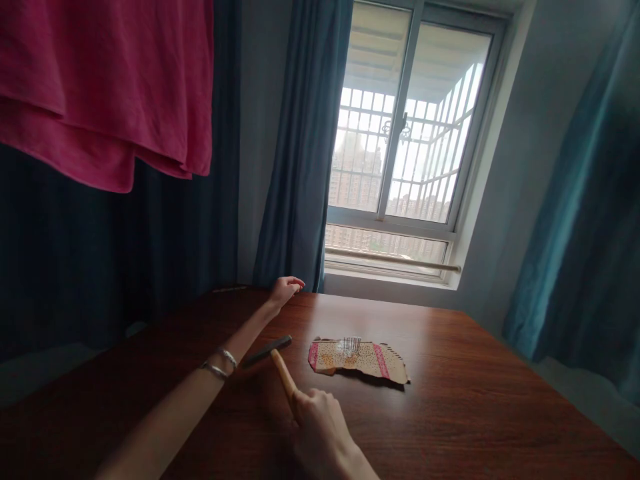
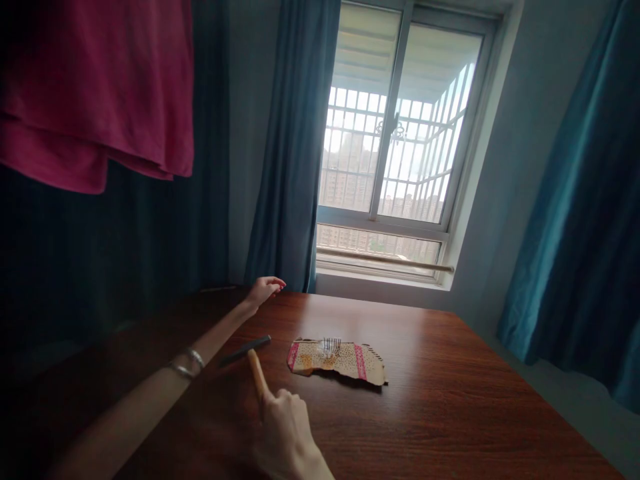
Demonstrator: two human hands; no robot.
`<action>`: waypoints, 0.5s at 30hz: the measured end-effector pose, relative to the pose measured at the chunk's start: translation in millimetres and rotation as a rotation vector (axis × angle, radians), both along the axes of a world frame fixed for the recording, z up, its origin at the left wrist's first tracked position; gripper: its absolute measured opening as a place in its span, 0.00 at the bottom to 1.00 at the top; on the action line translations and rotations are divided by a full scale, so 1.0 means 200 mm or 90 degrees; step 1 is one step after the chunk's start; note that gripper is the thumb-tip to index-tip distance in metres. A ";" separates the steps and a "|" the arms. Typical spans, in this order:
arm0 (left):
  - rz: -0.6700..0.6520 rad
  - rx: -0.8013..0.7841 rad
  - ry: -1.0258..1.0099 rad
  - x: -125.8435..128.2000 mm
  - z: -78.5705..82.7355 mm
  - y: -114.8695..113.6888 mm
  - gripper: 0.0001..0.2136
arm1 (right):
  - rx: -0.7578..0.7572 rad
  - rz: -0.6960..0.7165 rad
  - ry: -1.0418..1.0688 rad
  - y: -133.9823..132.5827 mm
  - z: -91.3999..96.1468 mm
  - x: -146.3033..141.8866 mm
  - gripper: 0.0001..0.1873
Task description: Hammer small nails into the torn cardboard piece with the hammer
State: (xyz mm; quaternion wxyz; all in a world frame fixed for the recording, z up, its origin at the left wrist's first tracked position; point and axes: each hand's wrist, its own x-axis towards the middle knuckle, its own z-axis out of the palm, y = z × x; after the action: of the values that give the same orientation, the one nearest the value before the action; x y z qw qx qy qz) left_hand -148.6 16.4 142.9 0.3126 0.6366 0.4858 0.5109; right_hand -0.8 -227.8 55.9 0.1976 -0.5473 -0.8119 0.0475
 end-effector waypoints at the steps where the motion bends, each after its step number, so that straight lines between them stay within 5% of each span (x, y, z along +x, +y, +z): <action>1: -0.031 0.013 0.046 0.05 -0.02 -0.02 0.13 | 0.011 0.017 -0.026 0.02 0.00 -0.05 0.24; 6: -0.216 0.048 0.233 0.23 -0.18 -0.11 0.14 | 0.017 0.070 -0.102 0.08 -0.01 -0.21 0.22; 15: -0.330 0.098 0.353 0.33 -0.41 -0.19 0.29 | -0.001 0.078 -0.092 0.09 -0.05 -0.30 0.27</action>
State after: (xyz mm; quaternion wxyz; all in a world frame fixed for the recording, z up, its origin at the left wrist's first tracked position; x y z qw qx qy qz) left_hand -83.2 -21.9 60.0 0.2397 0.8739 0.3351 0.2579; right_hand -60.1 -210.1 45.8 0.1344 -0.4990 -0.8559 0.0205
